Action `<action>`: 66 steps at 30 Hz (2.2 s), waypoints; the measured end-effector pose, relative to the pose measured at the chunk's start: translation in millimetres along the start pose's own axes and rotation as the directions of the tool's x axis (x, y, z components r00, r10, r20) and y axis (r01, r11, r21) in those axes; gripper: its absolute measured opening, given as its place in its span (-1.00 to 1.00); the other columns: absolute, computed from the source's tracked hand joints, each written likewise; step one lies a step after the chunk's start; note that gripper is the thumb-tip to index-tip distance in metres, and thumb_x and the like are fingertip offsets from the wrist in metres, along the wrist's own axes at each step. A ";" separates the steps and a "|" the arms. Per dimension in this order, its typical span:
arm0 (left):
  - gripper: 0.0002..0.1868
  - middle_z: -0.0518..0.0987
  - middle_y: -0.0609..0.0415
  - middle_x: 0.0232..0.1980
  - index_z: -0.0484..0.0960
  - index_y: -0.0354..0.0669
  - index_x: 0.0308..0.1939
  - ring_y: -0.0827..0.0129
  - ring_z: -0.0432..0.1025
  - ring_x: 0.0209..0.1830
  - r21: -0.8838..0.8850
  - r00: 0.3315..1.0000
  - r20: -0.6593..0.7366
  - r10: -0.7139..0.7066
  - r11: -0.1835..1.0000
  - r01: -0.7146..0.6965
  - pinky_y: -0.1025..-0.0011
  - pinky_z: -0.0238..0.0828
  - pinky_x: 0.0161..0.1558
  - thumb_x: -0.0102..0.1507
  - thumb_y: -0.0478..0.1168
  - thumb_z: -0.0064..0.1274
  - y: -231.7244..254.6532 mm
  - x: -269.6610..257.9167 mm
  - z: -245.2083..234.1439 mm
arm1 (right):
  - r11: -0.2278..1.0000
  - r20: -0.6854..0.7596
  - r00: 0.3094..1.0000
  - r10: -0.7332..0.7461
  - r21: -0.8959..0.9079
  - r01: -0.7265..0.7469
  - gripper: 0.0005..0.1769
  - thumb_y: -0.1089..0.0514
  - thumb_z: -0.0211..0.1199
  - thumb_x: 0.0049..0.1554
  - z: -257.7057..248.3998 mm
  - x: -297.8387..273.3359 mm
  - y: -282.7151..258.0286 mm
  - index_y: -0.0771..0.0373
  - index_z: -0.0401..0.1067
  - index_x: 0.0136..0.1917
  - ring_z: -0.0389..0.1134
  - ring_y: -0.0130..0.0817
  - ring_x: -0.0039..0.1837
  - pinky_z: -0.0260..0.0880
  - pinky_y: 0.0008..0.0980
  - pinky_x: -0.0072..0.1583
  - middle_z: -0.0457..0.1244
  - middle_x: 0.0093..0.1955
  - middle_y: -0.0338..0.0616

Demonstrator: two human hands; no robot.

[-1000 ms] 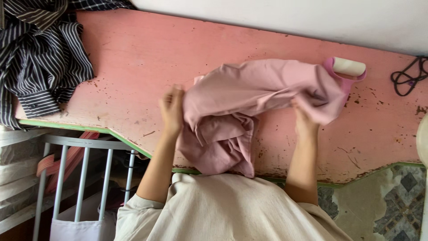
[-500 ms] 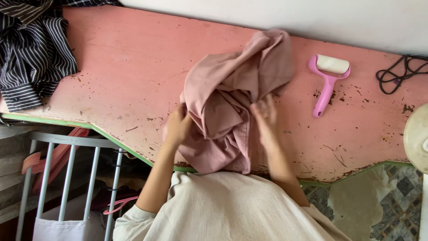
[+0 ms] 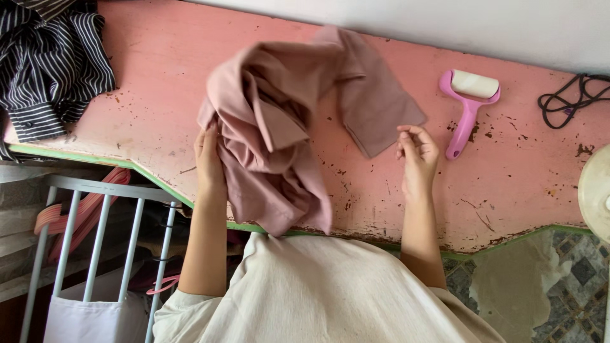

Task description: The person lays out a pink shirt on a pink table, smooths it by hand, and then uses a pink lint roller to roll over the fabric surface repeatedly. A striped shirt is visible nearby but not handled.

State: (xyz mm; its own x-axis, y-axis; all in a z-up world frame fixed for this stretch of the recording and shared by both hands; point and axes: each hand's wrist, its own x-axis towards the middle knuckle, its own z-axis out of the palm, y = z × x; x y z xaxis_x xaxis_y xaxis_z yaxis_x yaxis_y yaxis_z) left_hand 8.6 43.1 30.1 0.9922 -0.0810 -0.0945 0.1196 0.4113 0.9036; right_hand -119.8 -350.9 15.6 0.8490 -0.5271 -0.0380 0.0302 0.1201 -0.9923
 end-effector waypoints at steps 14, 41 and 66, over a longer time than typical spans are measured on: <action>-0.43 0.67 -0.10 0.05 0.52 -0.33 0.28 0.28 0.54 0.06 0.650 0.716 0.588 -0.376 0.746 -0.143 0.31 0.49 0.10 0.38 0.05 0.00 26.4 -40.8 50.6 | 0.877 0.537 0.837 -0.102 -0.349 0.331 -0.74 0.17 0.14 0.31 81.1 -53.9 43.3 0.28 0.48 0.21 0.47 -0.37 0.12 0.55 -0.34 0.22 0.43 0.14 -0.08; -0.80 0.61 -0.07 -0.20 0.64 -0.38 -0.01 0.35 0.44 -0.39 0.265 0.832 -0.011 0.555 0.804 -0.532 0.48 0.36 -0.29 0.46 -0.25 0.22 135.7 74.4 -81.6 | 0.946 -0.041 0.968 -0.249 -0.226 0.234 -0.72 0.12 0.32 0.46 -68.2 13.6 -81.4 0.38 0.44 -0.01 0.02 -0.71 -0.17 -0.01 -0.67 -0.07 0.12 -0.24 -0.49; -0.77 0.52 0.04 -0.43 0.56 -0.26 -0.38 0.48 0.32 -0.54 0.828 0.968 0.122 0.221 0.515 -0.222 0.54 0.23 -0.53 0.22 -0.58 -0.14 33.6 53.5 -50.8 | 0.700 -0.439 0.898 -0.038 -0.653 -0.289 -0.65 -0.04 0.33 0.30 -50.2 -28.4 45.1 0.31 0.49 0.13 0.22 -0.33 -0.25 0.16 -0.37 -0.18 0.34 -0.17 -0.02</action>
State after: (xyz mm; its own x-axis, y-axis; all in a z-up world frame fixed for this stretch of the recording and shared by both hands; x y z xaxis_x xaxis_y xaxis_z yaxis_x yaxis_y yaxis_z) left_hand 67.5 98.6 34.2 0.9824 -0.0985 0.1588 -0.1869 -0.5215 0.8326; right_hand -169.1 -372.8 -34.1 0.5295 -0.8469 -0.0479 -0.5687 -0.3125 -0.7609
